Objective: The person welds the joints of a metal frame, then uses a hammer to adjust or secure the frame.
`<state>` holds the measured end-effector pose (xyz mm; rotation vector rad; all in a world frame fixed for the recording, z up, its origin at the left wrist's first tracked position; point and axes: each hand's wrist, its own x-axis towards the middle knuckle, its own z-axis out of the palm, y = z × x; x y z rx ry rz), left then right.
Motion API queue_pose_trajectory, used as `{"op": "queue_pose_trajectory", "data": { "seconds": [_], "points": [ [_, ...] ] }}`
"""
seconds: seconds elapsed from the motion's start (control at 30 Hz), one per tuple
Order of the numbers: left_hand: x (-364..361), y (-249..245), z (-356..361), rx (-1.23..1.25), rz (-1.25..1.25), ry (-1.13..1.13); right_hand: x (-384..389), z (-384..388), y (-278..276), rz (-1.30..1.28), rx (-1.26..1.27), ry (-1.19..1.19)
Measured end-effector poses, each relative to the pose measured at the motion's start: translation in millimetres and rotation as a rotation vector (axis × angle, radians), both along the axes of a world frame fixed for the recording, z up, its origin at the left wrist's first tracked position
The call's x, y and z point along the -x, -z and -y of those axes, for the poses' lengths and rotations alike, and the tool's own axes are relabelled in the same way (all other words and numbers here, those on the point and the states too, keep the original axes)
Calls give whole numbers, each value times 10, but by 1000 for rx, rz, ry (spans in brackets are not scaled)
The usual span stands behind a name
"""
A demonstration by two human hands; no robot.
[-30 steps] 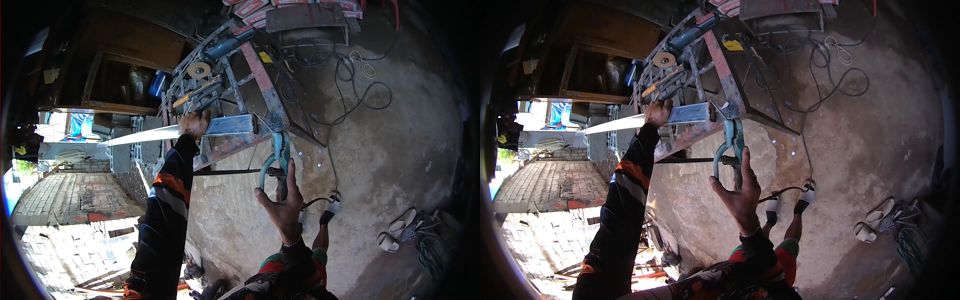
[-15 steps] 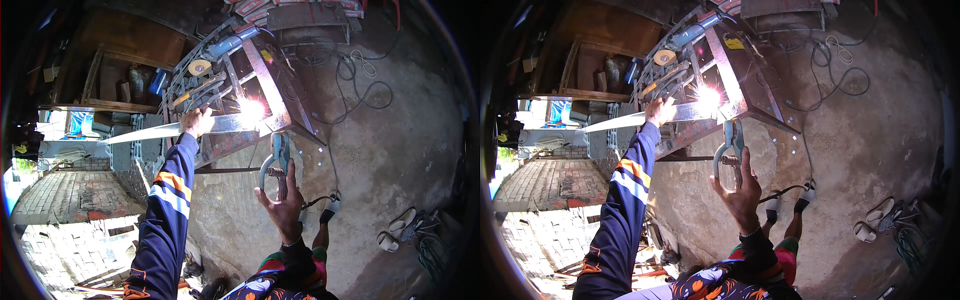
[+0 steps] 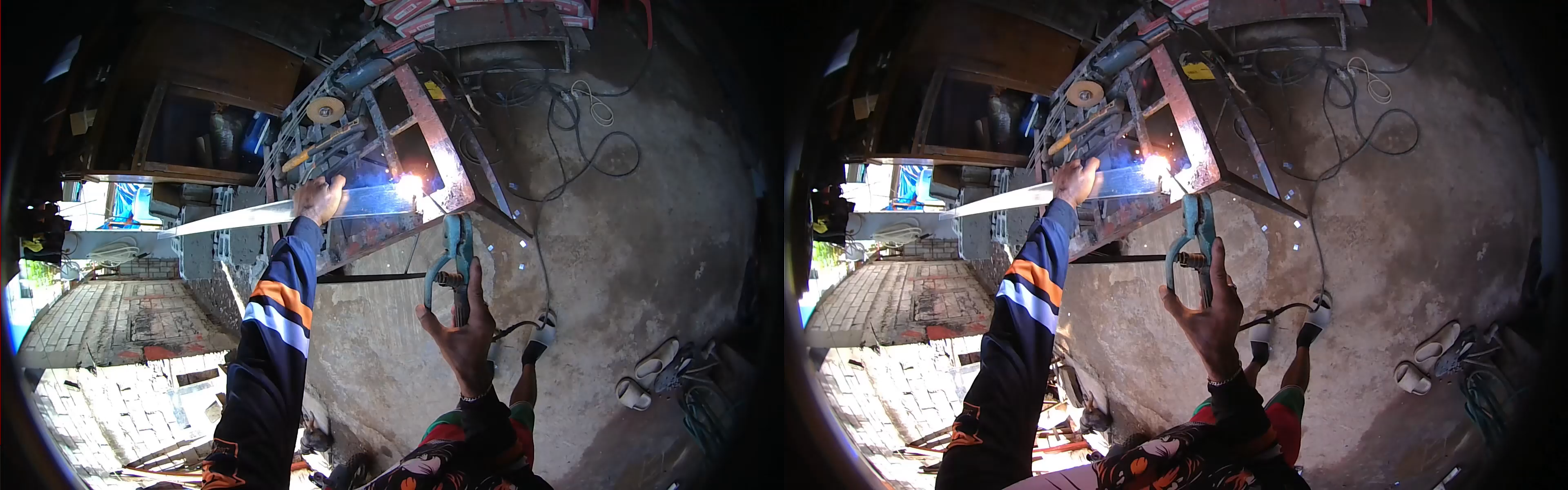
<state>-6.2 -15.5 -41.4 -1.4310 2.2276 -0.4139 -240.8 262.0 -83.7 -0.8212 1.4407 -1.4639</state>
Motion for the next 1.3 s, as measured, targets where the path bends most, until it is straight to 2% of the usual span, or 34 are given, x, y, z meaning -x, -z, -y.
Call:
{"op": "queue_pose_trajectory", "data": {
  "seconds": [0.03, 0.07, 0.1, 0.13, 0.23, 0.37, 0.73, 0.97, 1.03, 1.07, 1.1, 1.2, 1.3],
  "points": [
    [-186, 262, 193, 36, -213, -372, 16, -7, -46, 48, -107, -41],
    [-218, 215, 190, 14, -207, -277, -53, -48, 103, 91, 71, 57],
    [-140, 104, 131, -9, -201, -183, -76, -57, 106, 148, 110, 93],
    [-20, 37, 68, 13, -288, -321, -61, -73, 117, 109, 86, 75],
    [-49, 75, 90, 24, -268, -351, -54, -85, 107, 76, 66, 60],
    [-86, 91, 132, -30, -216, -271, -52, -76, 66, 64, 40, 42],
    [155, -109, -5, -24, -289, -373, -77, -39, 58, 68, 53, 37],
    [62, -34, 27, -10, -301, -357, -90, -29, 63, 53, 67, 40],
    [34, 4, -3, 7, -41, -26, -79, -33, 54, 36, 44, 33],
    [-11, 29, -15, 74, -64, 74, -77, -34, 52, 20, 22, 27],
    [-42, 41, 34, 15, -98, -20, -86, -31, 59, 20, 21, 26],
    [-44, 81, 71, -6, 35, -52, -99, -27, 83, 69, 33, 34],
    [-43, 59, 41, 1, -32, -57, -108, -45, 91, 1, 33, 35]
  ]
}}
